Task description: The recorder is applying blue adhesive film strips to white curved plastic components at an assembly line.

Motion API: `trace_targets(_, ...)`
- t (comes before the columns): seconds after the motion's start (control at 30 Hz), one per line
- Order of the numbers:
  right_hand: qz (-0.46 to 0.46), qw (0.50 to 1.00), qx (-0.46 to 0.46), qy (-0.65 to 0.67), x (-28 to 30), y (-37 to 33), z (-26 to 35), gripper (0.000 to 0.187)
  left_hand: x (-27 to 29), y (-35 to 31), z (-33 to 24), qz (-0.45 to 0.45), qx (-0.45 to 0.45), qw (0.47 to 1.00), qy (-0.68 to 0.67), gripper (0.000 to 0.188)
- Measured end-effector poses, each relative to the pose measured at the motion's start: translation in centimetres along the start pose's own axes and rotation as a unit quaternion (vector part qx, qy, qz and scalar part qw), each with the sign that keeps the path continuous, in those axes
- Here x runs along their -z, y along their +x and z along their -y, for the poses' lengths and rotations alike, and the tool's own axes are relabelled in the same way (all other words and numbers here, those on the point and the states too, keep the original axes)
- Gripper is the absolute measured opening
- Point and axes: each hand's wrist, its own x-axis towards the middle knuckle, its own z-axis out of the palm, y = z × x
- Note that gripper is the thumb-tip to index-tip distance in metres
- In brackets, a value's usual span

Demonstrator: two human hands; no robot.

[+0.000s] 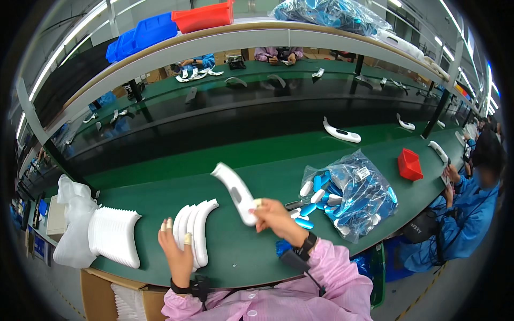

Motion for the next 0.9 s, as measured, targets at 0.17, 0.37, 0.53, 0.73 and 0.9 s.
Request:
trace_targets(0.17,-0.191,0.955,0.170,-0.154,3.5,1.7,0.4,0.050,-1.3,-1.0,4.0,0.044,0.071,0.977,-0.198,0.060)
trace_targets(0.37,-0.152,0.714,0.228,-0.645,7.5,-2.6,0.9,0.028,-3.2,-1.7,1.3,0.056,0.069,0.975,-0.202,0.059)
trace_targets(0.53,-0.174,0.790,0.156,-0.567,9.2,-2.9,0.6,0.018,-4.5,-2.5,-2.8,0.145,0.037,0.959,-0.241,0.067)
trace_targets(0.73,-0.150,0.812,0.163,-0.541,9.9,-2.7,0.5,0.018,-2.6,-1.3,-5.0,0.096,-0.006,0.983,-0.154,0.060)
trace_targets(0.9,-0.126,0.781,0.212,-0.574,8.9,-2.8,1.1,0.014,-2.3,-1.0,-5.3,0.101,-0.012,0.970,-0.220,0.047)
